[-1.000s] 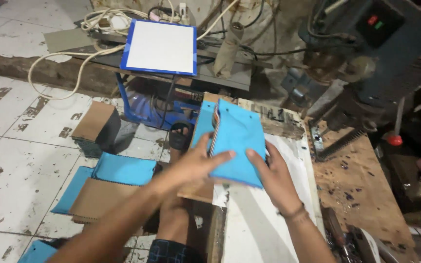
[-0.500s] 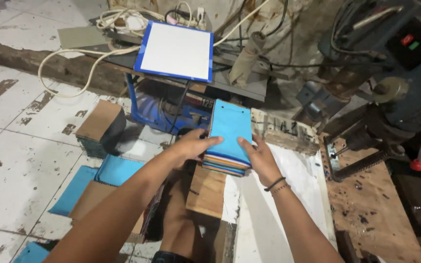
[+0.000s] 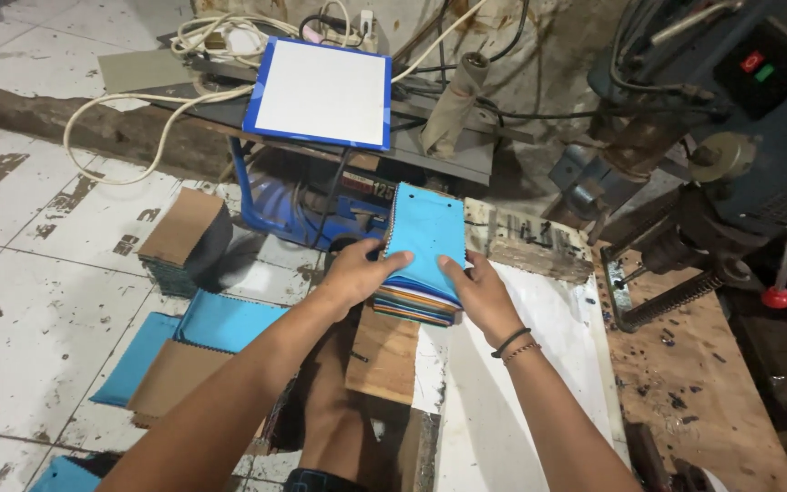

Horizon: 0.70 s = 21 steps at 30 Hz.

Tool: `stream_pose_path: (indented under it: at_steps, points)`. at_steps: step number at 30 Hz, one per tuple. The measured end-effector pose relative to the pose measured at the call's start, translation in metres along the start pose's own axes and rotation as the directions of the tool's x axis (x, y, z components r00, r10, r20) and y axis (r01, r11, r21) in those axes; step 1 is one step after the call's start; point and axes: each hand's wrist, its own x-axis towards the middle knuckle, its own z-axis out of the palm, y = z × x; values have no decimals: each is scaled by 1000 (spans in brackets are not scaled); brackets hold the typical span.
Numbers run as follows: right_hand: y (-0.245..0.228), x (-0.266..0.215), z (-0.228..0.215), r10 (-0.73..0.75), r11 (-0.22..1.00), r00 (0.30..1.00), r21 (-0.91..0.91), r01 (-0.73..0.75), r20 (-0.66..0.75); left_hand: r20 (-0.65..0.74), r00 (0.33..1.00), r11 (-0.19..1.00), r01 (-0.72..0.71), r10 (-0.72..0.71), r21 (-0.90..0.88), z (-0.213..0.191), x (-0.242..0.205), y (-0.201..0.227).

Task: Punching holes in fabric samples using a drill press and then assembling them into swatch books.

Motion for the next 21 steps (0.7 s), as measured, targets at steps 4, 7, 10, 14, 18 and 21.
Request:
stream_pose_path:
  at_steps: [4, 7, 10, 14, 18, 21]
  points:
    - [9, 9, -3, -10, 994, 1000, -105, 9, -10, 1, 999, 998, -47, 47, 34, 1, -1, 0]
    - [6, 5, -3, -45, 995, 999, -87, 43, -19, -6, 998, 996, -68, 69, 54, -1, -16, 7]
    - [-36, -36, 3, -25, 979, 1000, 202, 22, 16, 4, 1000, 990, -17, 18, -140, 23, -17, 13]
    - [-62, -61, 8, 35, 766, 993, 634, -101, 116, 45, 998, 999, 49, -50, 20, 52, 22, -6]
    - [-47, -40, 8, 153, 679, 979, 705, -205, 136, -31, 998, 950, -53, 46, -308, 45, -22, 20]
    - [-35, -31, 6, 206, 702, 967, 666, -252, 149, 21, 994, 945, -97, 108, -312, 44, -25, 18]
